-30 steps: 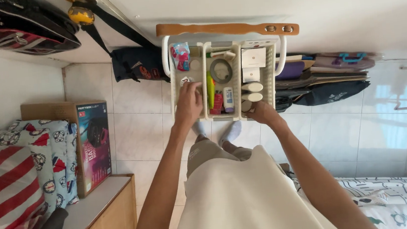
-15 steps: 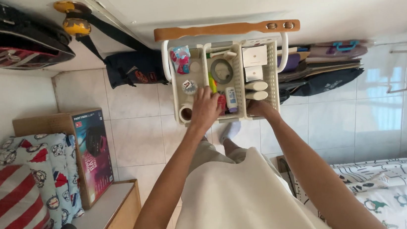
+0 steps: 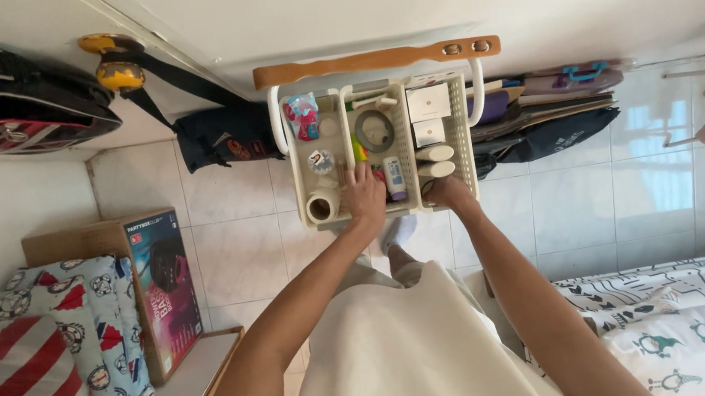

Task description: Folding clothes and organizing various household and personal items within a tiered storage cart.

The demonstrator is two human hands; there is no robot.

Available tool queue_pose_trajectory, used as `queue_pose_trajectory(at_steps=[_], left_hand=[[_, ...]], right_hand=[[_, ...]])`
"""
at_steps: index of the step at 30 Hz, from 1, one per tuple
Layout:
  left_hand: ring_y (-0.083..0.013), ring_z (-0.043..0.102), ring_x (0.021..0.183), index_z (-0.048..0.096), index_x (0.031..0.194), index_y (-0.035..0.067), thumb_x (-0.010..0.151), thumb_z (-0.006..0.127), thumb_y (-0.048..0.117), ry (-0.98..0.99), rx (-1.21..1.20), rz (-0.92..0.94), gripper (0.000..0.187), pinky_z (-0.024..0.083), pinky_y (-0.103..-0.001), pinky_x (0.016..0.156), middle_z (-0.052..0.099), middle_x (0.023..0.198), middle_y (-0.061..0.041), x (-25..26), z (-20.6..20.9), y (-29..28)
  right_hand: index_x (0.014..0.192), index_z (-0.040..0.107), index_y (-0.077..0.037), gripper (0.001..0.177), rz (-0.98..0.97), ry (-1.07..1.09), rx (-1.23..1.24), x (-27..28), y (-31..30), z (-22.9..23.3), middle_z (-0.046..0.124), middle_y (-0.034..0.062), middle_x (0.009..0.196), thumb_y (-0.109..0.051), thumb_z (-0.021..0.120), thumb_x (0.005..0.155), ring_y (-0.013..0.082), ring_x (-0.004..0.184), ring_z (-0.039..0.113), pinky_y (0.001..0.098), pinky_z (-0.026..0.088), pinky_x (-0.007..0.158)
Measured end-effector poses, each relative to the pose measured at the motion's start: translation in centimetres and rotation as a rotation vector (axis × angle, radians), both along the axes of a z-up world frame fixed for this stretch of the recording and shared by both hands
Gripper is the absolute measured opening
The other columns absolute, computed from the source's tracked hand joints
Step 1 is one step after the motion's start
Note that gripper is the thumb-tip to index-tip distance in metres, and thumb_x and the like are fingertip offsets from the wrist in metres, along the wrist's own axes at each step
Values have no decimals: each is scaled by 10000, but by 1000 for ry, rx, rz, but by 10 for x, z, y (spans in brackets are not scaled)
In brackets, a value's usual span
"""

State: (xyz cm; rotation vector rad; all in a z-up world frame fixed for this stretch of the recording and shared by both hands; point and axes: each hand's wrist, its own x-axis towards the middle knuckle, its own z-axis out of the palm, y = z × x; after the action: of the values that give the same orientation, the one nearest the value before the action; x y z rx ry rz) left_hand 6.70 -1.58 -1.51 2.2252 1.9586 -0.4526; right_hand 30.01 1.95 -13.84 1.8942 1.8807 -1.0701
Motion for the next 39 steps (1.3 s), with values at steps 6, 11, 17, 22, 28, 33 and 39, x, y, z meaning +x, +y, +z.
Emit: queue_pose_trajectory(at_steps=[6, 11, 17, 22, 28, 33, 39], left_hand=[[-237, 459, 1268, 821, 998, 165, 862, 684, 208, 15, -79, 35, 198, 310, -442, 1058, 653, 1286, -44, 9, -11, 5], [-251, 467, 1282, 813, 994, 143, 865, 669, 185, -72, -90, 106, 198, 306, -473, 1073, 646, 1290, -76, 11, -19, 1], [-276, 517, 1220, 795, 933, 95, 852, 670, 145, -235, 127, 181, 157, 315, -560, 1114, 643, 1189, -93, 10, 19, -6], [-297, 532, 1184, 770, 949, 61, 856, 684, 143, -347, 213, 224, 151, 365, -551, 1026, 631, 1162, -109, 0, 77, 0], [-323, 579, 1073, 724, 948, -33, 870, 707, 154, -544, 252, 339, 203, 474, -536, 893, 581, 1145, -156, -22, 127, 8], [-361, 691, 925, 606, 1021, -83, 928, 682, 50, -909, 303, 273, 180, 612, -453, 800, 513, 1181, -194, -31, 151, 2], [-327, 730, 829, 580, 1093, -78, 933, 668, 78, -976, 81, -28, 240, 642, -362, 736, 510, 1218, -182, -24, 203, 10]], right_hand=[[1136, 736, -67, 520, -11, -64, -41, -4, 4, 23, 736, 232, 1092, -359, 825, 714, 388, 1054, 708, 463, 573, 882], [1078, 750, -36, 457, 0, 134, 122, 0, -4, 50, 740, 236, 1028, -292, 825, 706, 412, 985, 707, 480, 573, 819], [957, 785, -21, 288, -51, 259, 147, -15, -25, 139, 757, 226, 891, -258, 778, 793, 390, 861, 736, 465, 577, 753], [912, 773, -10, 232, -128, 401, 191, -41, -35, 182, 764, 202, 851, -229, 768, 837, 320, 807, 760, 413, 591, 745], [1017, 750, -12, 214, -117, 602, 238, -73, -32, 224, 695, 147, 970, -171, 745, 873, 260, 784, 711, 389, 580, 726], [1273, 605, -4, 478, -32, 662, 363, -83, -11, 297, 612, 168, 1142, -138, 766, 843, 253, 786, 716, 378, 585, 730], [1280, 614, -40, 453, 238, 768, 314, -68, 18, 352, 615, 138, 1253, -99, 761, 856, 220, 901, 744, 318, 631, 753]])
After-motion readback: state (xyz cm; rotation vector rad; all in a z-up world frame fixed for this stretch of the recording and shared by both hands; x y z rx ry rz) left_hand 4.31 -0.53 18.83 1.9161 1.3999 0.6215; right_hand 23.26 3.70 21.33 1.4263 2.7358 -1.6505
